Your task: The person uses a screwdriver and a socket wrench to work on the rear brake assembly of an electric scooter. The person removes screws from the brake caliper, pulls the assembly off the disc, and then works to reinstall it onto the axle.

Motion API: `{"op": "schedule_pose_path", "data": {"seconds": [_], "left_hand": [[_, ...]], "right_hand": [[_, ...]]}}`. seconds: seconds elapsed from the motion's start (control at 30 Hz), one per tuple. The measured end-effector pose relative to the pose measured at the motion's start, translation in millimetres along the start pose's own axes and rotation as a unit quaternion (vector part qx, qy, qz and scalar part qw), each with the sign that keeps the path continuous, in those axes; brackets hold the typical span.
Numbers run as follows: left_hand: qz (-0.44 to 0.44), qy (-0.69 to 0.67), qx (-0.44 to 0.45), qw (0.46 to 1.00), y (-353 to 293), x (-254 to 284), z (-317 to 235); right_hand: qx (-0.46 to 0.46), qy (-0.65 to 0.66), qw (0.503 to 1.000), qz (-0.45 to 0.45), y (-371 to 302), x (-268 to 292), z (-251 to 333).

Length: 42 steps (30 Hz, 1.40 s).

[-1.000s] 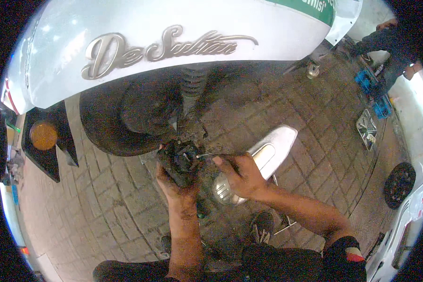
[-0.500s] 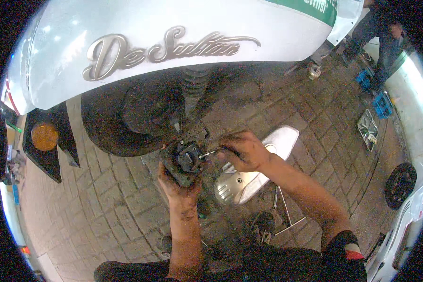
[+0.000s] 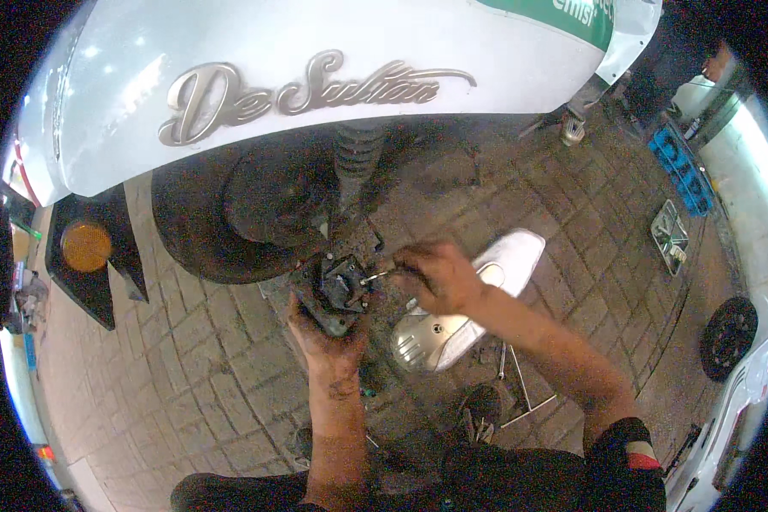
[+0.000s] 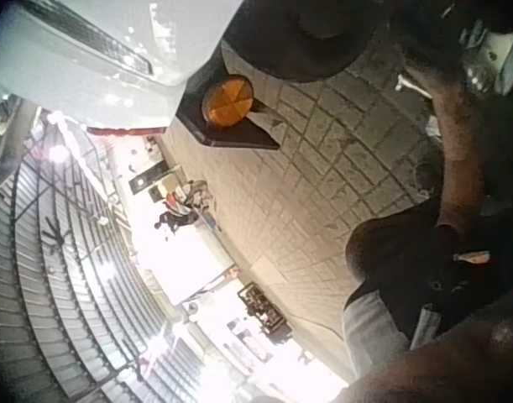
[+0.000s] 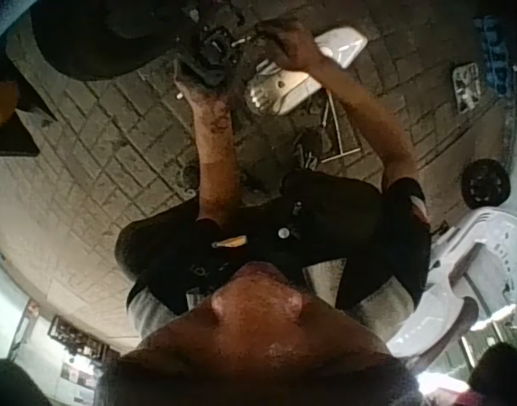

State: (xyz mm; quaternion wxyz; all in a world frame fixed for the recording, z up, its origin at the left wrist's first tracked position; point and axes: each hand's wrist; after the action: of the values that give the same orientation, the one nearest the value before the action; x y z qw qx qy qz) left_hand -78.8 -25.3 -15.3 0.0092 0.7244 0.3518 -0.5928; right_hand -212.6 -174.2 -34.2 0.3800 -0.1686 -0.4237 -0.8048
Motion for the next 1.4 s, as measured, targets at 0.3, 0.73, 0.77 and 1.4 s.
{"op": "schedule_pose_path", "data": {"seconds": [0.3, 0.73, 0.77, 1.4], "left_hand": [[-0.145, 0.326, -0.201, 0.912, 3.7, 7.4, 0.6], [-0.093, 0.242, -0.109, 0.96, -5.8, -4.2, -12.0], [-0.095, 0.223, -0.083, 0.967, -4.3, -5.0, -12.1], [-0.097, 0.277, -0.074, 0.953, -9.4, -17.3, -22.9]], "right_hand": [[0.058, 0.062, 0.979, 0.186, -25.9, 24.6, 119.3], [-0.109, 0.186, 0.968, 0.131, -6.5, 37.4, 75.3], [-0.211, 0.124, 0.969, 0.045, 1.6, 38.3, 72.9], [-0.324, 0.201, 0.886, 0.263, 20.9, 61.6, 93.0]]}}
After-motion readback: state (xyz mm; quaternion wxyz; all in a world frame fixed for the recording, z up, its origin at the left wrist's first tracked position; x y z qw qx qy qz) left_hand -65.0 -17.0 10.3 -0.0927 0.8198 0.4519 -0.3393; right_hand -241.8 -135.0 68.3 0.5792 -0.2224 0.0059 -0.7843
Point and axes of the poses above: each hand's wrist, its own y-axis towards the middle knuckle, its own x-axis out of the back of the hand, z = x × y, and after that the axes turned 7 degrees about -z, right-handed
